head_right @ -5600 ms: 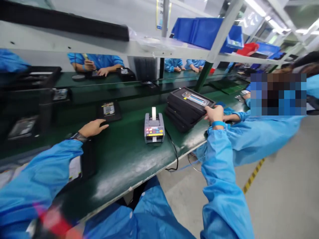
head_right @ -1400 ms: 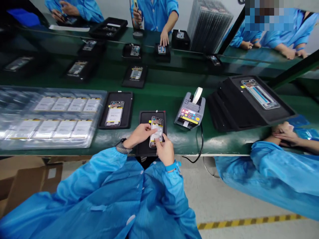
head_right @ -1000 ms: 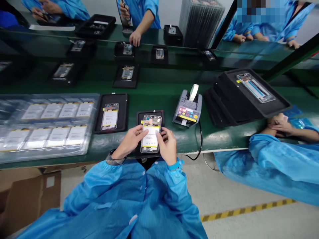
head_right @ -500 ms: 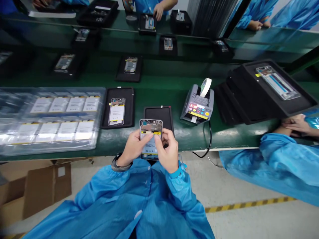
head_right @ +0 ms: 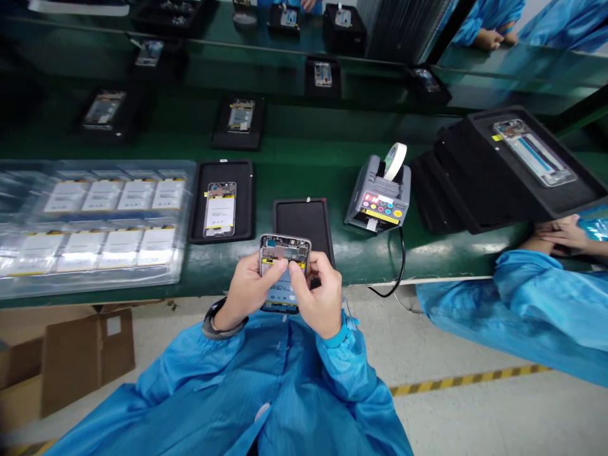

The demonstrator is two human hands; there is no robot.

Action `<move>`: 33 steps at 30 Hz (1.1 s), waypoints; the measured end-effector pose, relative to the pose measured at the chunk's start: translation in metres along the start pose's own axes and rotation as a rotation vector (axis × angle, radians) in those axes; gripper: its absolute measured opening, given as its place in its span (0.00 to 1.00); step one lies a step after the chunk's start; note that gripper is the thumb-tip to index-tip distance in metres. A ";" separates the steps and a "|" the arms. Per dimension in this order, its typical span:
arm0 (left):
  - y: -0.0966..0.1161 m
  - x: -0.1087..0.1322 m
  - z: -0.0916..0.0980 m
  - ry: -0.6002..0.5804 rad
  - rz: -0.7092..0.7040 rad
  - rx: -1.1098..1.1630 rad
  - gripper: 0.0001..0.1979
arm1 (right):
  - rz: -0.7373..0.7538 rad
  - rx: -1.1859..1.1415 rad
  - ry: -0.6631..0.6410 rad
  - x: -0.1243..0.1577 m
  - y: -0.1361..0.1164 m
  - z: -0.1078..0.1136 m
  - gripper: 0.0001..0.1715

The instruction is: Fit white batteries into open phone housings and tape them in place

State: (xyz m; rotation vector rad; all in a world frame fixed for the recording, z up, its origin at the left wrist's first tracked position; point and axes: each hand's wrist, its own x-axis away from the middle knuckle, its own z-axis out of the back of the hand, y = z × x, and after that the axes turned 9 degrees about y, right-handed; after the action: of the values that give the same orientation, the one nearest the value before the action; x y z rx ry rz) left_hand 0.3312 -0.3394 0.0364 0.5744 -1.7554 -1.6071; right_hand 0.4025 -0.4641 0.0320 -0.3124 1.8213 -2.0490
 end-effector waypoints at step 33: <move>-0.054 -0.038 0.011 0.148 0.444 0.214 0.31 | -0.251 -0.030 0.652 -0.099 0.062 0.095 0.26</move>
State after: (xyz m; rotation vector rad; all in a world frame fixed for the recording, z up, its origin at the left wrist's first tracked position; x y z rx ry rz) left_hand 0.3416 -0.3123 -0.0235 0.3555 -1.7999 -1.0559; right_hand 0.5389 -0.5131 -0.0077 0.1563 2.2700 -2.5008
